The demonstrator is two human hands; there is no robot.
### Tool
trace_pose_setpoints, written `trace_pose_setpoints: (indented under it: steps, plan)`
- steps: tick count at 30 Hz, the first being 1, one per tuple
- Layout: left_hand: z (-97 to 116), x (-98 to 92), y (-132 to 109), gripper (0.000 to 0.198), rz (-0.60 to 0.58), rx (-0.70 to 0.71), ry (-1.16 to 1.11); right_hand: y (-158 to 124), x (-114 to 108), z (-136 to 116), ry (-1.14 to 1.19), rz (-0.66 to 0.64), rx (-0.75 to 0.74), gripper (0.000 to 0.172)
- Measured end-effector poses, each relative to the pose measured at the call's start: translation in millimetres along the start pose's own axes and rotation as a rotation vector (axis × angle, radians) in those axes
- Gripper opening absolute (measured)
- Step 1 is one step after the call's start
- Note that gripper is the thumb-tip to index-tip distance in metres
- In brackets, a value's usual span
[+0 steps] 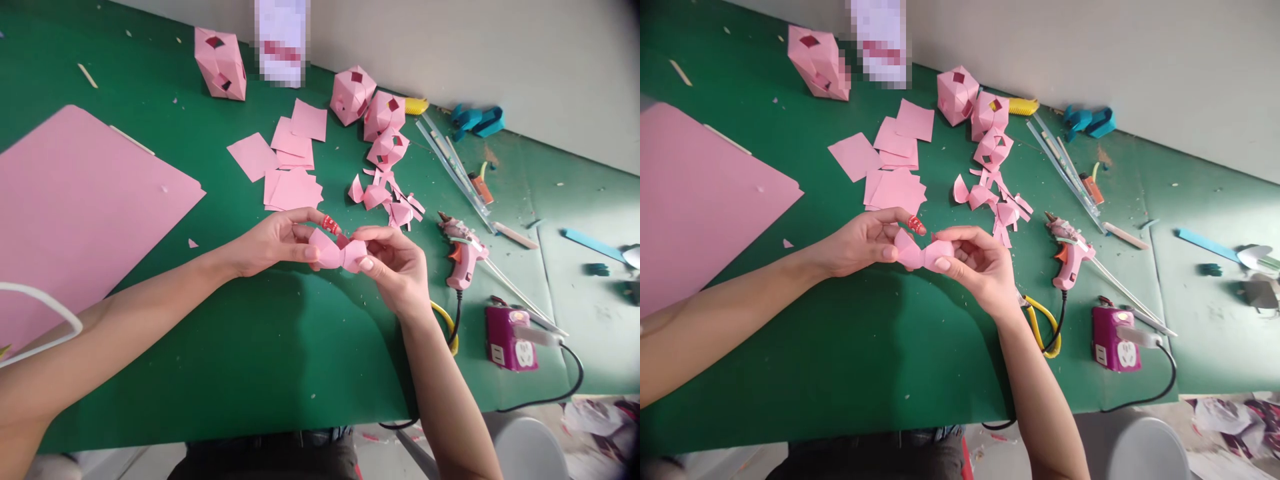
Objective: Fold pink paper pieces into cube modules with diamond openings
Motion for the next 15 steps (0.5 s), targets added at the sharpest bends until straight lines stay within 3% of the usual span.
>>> trace_pose_setpoints:
  steps: [15]
  plan:
    - [-5.1,-3.7,-1.2,0.046,0.031,0.005,0.012,-1.1,4.1,3.3,-0.077,0.009,-0.008,0.032]
Point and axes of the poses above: each hand's wrist, its own y-axis towards the middle knuckle, its own x-axis out of the palm, z = x × y, the point moved 1 cm from there along y, towards the middle knuckle, and after that the axes turned 14 degrees about -z, right-handed, at the moved point
